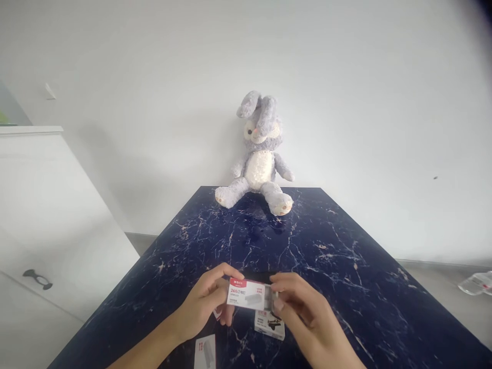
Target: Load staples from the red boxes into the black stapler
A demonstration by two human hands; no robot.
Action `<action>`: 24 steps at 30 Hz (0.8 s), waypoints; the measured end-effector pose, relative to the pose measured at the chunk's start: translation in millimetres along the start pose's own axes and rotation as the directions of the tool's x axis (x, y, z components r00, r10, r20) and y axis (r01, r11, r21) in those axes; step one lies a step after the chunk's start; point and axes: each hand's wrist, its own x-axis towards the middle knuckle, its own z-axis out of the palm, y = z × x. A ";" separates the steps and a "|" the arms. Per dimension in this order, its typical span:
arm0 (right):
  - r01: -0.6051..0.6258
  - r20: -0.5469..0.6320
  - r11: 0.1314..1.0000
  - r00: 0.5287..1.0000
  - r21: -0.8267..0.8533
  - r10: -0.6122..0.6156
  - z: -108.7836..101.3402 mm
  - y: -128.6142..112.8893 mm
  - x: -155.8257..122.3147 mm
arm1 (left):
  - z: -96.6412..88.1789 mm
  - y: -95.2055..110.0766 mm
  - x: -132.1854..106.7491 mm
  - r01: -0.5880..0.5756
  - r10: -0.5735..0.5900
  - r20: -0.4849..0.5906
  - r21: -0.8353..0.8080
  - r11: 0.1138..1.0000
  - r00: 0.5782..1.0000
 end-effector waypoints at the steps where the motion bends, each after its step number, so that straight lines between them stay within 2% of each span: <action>1: 0.104 -0.002 0.986 0.994 -0.129 -0.105 0.3 0.7 -1.5 | 1.0 1.9 -0.3 -0.001 0.001 -0.001 0.014 1.000 1.000; 3: 0.250 0.005 0.901 0.964 -0.355 -0.266 1.1 2.9 -4.0 | 2.6 4.7 -1.0 0.001 -0.001 -0.002 0.032 0.999 1.000; 6: 0.294 0.000 0.788 0.937 -0.542 -0.350 1.8 6.6 -5.3 | 4.7 5.9 -3.4 -0.001 0.000 0.031 0.041 0.999 1.000; 12: 0.380 0.092 0.672 0.902 -0.635 -0.423 0.9 10.8 -0.9 | 11.5 6.2 -7.3 0.052 -0.060 0.135 0.067 0.996 0.989; 15: 0.415 0.105 0.634 0.878 -0.653 -0.466 -5.3 12.2 -0.6 | 11.5 7.4 -5.3 0.042 -0.047 0.105 0.054 0.998 0.993; 18: 0.309 -0.068 0.716 0.893 -0.626 -0.445 -17.1 11.8 -1.5 | 7.3 7.6 -1.7 0.002 -0.002 0.012 0.040 0.999 1.000; 21: 0.115 -0.294 0.886 0.917 -0.450 -0.269 -27.4 9.4 -0.9 | 2.8 4.4 1.0 -0.007 0.007 -0.037 0.011 1.000 0.999; 22: 0.064 -0.332 0.931 0.923 -0.360 -0.192 -29.1 8.4 -0.3 | 1.9 2.2 1.6 -0.010 0.010 -0.047 -0.004 1.000 0.999; 24: 0.012 -0.326 0.980 0.942 -0.198 -0.078 -29.7 6.5 1.6 | 1.0 -3.1 2.2 -0.022 0.019 -0.064 -0.045 0.999 0.998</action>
